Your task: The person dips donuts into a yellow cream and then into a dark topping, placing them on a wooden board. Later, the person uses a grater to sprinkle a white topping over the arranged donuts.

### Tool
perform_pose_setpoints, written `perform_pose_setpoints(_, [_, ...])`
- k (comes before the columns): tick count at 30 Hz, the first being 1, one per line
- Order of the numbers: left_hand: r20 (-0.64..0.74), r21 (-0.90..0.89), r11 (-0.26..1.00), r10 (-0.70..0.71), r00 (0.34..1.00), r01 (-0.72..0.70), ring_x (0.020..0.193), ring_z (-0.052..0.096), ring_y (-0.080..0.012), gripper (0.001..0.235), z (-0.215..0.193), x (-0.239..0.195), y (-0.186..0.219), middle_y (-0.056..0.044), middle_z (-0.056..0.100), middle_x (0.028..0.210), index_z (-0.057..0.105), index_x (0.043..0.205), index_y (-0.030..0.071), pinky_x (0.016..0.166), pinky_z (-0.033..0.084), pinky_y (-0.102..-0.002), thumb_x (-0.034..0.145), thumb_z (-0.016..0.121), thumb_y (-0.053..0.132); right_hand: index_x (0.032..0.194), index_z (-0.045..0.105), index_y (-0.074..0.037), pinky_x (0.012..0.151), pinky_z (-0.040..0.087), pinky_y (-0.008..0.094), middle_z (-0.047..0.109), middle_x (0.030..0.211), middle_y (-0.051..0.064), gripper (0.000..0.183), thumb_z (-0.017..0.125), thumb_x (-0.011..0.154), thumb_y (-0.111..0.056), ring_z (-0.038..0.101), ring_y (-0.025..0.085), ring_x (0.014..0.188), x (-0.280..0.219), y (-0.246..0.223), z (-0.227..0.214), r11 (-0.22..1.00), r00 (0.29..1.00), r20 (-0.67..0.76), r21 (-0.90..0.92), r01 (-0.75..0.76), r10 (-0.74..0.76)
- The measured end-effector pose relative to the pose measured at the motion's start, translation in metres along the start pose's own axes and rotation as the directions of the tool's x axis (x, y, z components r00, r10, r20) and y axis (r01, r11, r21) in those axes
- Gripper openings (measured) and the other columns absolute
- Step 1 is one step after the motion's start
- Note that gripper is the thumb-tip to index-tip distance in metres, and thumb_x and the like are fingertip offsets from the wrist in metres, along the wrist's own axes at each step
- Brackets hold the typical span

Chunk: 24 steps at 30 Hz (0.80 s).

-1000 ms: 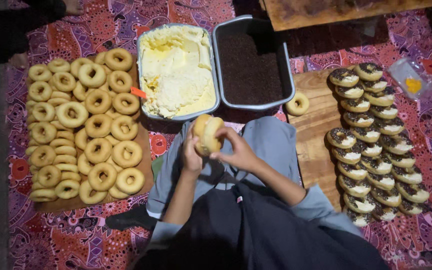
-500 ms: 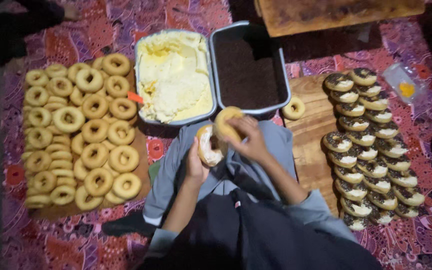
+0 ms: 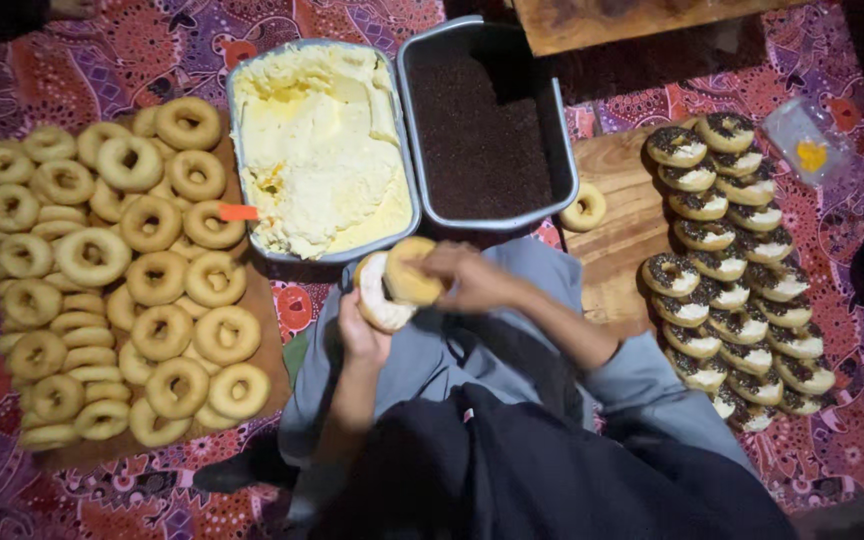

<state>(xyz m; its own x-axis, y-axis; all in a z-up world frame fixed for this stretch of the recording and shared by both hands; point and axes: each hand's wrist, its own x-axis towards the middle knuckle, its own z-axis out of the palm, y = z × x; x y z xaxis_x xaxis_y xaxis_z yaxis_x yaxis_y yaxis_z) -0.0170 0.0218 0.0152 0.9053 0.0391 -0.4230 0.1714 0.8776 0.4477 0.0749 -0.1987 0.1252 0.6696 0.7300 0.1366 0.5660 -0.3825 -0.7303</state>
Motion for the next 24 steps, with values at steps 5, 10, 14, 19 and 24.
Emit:
perform_pose_setpoints(5, [0.173, -0.146, 0.989, 0.031, 0.984, -0.006, 0.115, 0.063, -0.0307, 0.047, -0.043, 0.016, -0.049, -0.017, 0.066, 0.123, 0.059, 0.138, -0.003, 0.104, 0.05, -0.048, 0.115, 0.039, 0.032, 0.127, 0.074, -0.002, 0.078, 0.063, 0.032, 0.079, 0.108, 0.011, 0.047, 0.065, 0.081, -0.009, 0.077, 0.018, 0.087, 0.054, 0.182, -0.045, 0.424, 0.575, -0.208, 0.864, -0.271, 0.791])
perform_pose_setpoints(10, [-0.034, -0.037, 0.981, -0.19, 0.981, 0.188, 0.113, 0.066, -0.0277, 0.054, -0.053, 0.018, -0.069, -0.014, 0.069, 0.121, 0.059, 0.131, 0.0, 0.101, 0.052, -0.044, 0.099, 0.035, 0.037, 0.118, 0.075, -0.003, 0.068, 0.055, 0.029, 0.075, 0.093, 0.009, 0.038, 0.079, 0.08, -0.009, 0.07, 0.016, 0.077, 0.054, 0.235, -0.011, 0.654, 0.669, -0.116, 0.386, -0.651, 0.734])
perform_pose_setpoints(14, [-0.022, -0.063, 0.98, -0.191, 0.981, 0.189, 0.112, 0.066, -0.0276, 0.052, -0.054, 0.015, -0.057, -0.014, 0.067, 0.119, 0.059, 0.129, -0.001, 0.101, 0.053, -0.043, 0.101, 0.036, 0.036, 0.117, 0.075, -0.004, 0.069, 0.055, 0.032, 0.075, 0.094, 0.01, 0.037, 0.069, 0.081, -0.01, 0.069, 0.019, 0.079, 0.03, 0.217, -0.015, 0.635, 0.63, -0.179, 0.437, -0.637, 0.755])
perform_pose_setpoints(19, [0.146, -0.143, 0.98, -0.116, 0.982, 0.137, 0.109, 0.065, -0.0284, 0.044, -0.059, 0.022, -0.054, -0.013, 0.067, 0.115, 0.062, 0.128, 0.0, 0.099, 0.052, -0.045, 0.107, 0.04, 0.032, 0.123, 0.068, -0.001, 0.086, 0.058, 0.041, 0.071, 0.11, 0.014, 0.036, 0.056, 0.09, -0.009, 0.069, 0.027, 0.096, -0.037, 0.197, -0.059, 0.282, 0.668, -0.139, 0.953, -0.111, 0.731])
perform_pose_setpoints(24, [-0.029, 0.006, 0.99, -0.138, 0.99, 0.139, 0.107, 0.066, -0.027, 0.045, -0.057, 0.024, -0.044, -0.011, 0.07, 0.112, 0.063, 0.122, 0.003, 0.099, 0.053, -0.045, 0.099, 0.04, 0.034, 0.126, 0.058, 0.002, 0.099, 0.059, 0.045, 0.069, 0.121, 0.017, 0.039, 0.049, 0.09, -0.01, 0.071, 0.029, 0.108, -0.184, 0.173, -0.056, -0.114, 0.585, -0.174, 0.899, 0.422, 0.792])
